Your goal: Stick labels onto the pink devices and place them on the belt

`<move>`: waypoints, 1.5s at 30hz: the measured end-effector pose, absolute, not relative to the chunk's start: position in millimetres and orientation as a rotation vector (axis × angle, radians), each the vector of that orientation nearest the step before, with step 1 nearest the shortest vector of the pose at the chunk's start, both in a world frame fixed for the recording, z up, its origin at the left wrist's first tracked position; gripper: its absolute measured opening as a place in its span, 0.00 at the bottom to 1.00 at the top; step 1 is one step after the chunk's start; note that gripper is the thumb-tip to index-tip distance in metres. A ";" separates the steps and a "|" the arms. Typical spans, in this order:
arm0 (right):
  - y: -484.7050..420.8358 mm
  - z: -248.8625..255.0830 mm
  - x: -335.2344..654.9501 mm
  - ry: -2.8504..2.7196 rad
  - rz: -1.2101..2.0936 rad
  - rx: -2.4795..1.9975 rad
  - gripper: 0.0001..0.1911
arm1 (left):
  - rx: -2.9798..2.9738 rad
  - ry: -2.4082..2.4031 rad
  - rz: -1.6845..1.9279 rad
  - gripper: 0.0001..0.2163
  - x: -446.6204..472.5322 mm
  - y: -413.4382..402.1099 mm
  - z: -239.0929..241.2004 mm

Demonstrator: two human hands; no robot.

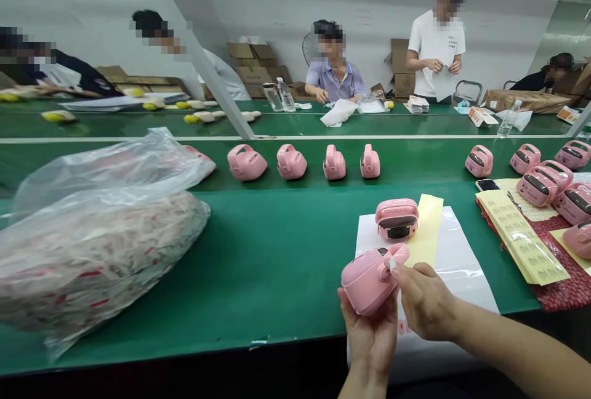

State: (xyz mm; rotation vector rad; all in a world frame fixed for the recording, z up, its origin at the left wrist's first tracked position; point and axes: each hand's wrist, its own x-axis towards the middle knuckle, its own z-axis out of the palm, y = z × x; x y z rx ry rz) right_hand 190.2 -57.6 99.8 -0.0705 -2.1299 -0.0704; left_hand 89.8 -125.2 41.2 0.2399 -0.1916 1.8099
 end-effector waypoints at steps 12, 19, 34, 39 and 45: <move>-65.0 30.3 230.5 -2.410 0.558 -0.397 0.39 | 0.220 0.198 2.099 0.33 53.5 -128.4 24.6; -89.4 -0.6 226.4 -2.321 0.363 -0.408 0.32 | 0.170 0.322 2.161 0.29 47.3 -128.4 3.4; -48.5 111.9 225.6 -1.688 1.386 -0.527 0.25 | 1.123 1.125 1.816 0.41 52.6 -149.9 51.3; -56.0 127.3 216.0 -1.827 1.529 -0.508 0.29 | 1.398 1.171 1.647 0.38 55.7 -147.1 60.1; -58.2 124.1 215.5 -1.908 1.530 -0.576 0.31 | 1.330 1.163 1.657 0.36 55.9 -148.6 60.7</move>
